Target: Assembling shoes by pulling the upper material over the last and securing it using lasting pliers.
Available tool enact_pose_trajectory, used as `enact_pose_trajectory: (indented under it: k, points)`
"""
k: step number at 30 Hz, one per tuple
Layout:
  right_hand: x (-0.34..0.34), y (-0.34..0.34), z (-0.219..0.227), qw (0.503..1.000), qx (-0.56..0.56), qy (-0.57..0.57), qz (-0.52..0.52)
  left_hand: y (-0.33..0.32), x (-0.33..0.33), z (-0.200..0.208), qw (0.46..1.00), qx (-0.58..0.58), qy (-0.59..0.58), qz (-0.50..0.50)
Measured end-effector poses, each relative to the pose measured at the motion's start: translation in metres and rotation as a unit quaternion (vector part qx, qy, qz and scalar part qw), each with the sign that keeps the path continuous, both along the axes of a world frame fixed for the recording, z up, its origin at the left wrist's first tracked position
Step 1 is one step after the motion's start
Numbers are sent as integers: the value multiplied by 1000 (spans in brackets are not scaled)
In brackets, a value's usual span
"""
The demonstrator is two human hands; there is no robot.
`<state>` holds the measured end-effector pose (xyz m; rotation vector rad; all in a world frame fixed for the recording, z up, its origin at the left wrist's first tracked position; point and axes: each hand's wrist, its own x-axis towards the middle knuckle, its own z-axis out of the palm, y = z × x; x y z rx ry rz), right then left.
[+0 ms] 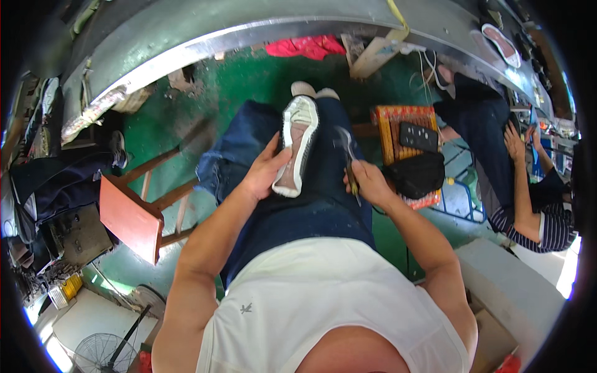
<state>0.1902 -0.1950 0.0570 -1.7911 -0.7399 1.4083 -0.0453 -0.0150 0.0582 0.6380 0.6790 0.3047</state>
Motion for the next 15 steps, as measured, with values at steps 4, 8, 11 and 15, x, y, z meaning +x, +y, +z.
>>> enact_pose_trajectory:
  k: [4,8,11,15]
  points:
    - [7,-7,-12,999,-18,40,4,16,-5,74,986,19,-145,81]
    - [8,1,-6,999,-1,31,44,78,2,143,956,-46,-242,161]
    - [12,12,-1,997,-36,11,65,99,6,153,927,-13,-364,92]
    - [15,9,-9,996,-37,62,55,150,22,152,966,45,-229,109]
